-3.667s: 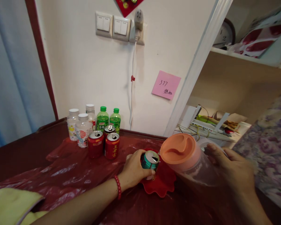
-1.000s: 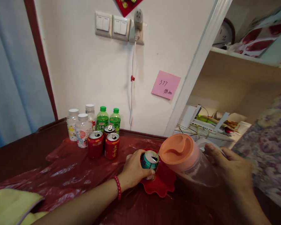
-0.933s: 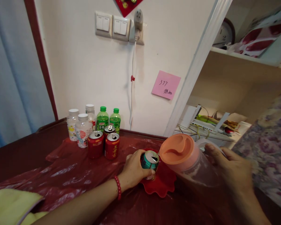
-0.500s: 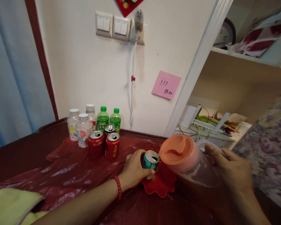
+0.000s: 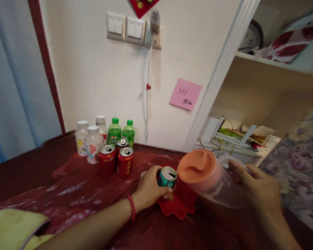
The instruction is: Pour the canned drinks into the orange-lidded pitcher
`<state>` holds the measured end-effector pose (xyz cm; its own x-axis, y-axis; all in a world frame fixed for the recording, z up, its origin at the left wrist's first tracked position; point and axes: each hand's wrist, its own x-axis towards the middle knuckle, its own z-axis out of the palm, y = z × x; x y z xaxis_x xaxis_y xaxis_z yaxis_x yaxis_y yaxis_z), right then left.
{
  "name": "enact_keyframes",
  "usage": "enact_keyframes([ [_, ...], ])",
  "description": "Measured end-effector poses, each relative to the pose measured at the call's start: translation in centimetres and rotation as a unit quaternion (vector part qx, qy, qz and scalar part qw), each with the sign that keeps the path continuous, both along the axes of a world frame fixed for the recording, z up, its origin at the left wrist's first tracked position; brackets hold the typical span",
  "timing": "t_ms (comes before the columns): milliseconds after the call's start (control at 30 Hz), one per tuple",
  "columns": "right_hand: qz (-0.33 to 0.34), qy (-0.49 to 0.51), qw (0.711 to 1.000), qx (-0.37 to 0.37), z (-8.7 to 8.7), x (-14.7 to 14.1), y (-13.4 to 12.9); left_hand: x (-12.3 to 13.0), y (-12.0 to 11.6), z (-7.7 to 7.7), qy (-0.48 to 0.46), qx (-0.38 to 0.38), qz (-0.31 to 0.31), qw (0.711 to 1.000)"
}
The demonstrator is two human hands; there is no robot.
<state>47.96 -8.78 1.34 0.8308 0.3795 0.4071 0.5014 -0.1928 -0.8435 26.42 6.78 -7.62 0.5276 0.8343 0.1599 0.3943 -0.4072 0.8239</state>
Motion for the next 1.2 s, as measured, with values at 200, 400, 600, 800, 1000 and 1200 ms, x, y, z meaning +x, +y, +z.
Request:
enact_keyframes([
  [200,0.007,0.007,1.000,0.009,0.07,-0.23,0.04,0.01,-0.08,0.13,0.003,-0.004,-0.001,1.000],
  [400,0.005,0.012,1.000,0.010,-0.02,-0.16,0.13,-0.02,-0.07,0.14,0.002,-0.004,-0.001,1.000],
  [600,0.009,0.001,1.000,0.009,-0.06,-0.03,0.16,-0.09,-0.02,0.01,0.005,-0.005,0.000,1.000],
  [800,0.006,0.001,1.000,0.014,-0.09,-0.09,0.18,-0.04,-0.03,-0.08,0.003,-0.005,-0.001,1.000],
  [1000,0.008,-0.004,1.000,0.007,-0.28,0.26,0.22,0.00,0.04,-0.07,0.004,-0.003,0.001,1.000],
  [1200,0.009,-0.001,1.000,0.007,-0.20,0.13,0.20,-0.07,0.02,-0.14,0.005,-0.005,0.004,1.000],
])
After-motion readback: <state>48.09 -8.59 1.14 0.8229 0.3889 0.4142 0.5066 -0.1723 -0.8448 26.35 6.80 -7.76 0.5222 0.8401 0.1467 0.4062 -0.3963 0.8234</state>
